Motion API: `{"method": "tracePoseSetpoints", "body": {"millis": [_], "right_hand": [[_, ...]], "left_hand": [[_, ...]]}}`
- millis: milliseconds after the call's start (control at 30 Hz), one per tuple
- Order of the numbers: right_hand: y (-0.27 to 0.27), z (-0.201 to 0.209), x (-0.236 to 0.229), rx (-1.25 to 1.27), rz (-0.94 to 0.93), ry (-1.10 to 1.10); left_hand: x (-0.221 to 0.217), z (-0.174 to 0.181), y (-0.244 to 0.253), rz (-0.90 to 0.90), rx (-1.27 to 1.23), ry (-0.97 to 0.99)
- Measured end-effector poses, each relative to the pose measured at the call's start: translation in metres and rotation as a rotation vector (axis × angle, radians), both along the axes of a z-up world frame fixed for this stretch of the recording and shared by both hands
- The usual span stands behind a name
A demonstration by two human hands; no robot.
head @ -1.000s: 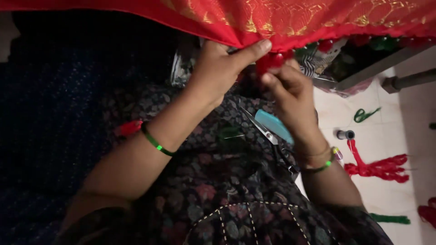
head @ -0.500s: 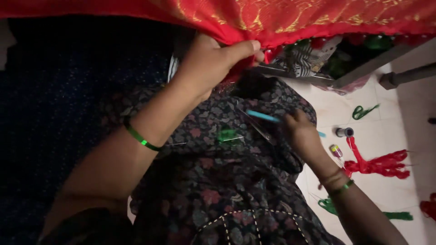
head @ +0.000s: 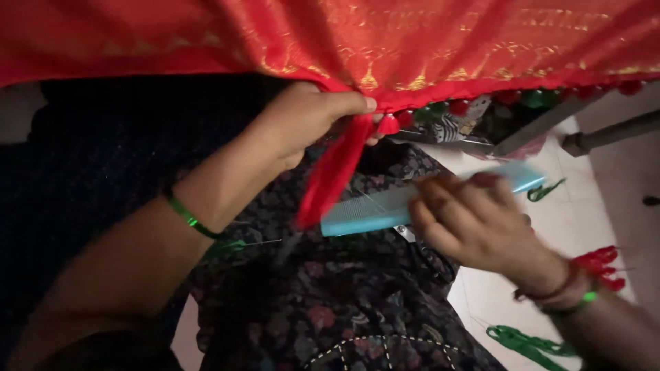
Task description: Manually sewing and trimming decorative tassels onto the edge of a red saree fabric.
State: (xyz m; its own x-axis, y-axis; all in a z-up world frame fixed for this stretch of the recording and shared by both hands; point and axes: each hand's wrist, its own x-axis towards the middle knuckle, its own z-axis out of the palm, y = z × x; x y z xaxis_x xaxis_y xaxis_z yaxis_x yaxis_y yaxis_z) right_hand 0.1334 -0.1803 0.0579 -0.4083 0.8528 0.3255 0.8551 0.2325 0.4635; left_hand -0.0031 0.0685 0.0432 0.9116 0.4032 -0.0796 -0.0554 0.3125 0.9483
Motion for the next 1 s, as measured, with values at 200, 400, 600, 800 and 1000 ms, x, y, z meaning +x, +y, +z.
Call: {"method": "tracePoseSetpoints", "body": {"millis": [200, 400, 600, 800, 1000], "right_hand": [[0.019, 0.075, 0.003, 0.26, 0.121, -0.402], [0.029, 0.055, 0.016, 0.372, 0.01, -0.552], [0.03, 0.035, 0.028, 0.242, 0.14, -0.407], [0.033, 0.018, 0.052, 0.373, 0.081, -0.331], [0.037, 0.028, 0.045, 0.473, 0.348, -0.366]], "left_hand": [[-0.002, 0.008, 0.003, -0.006, -0.109, 0.146], [0.008, -0.012, -0.004, 0.073, 0.029, 0.019], [0.003, -0.007, -0.003, 0.108, 0.014, 0.14], [0.007, 0.0, -0.002, 0.138, 0.024, 0.037], [0.005, -0.007, -0.003, 0.038, -0.086, 0.095]]}}
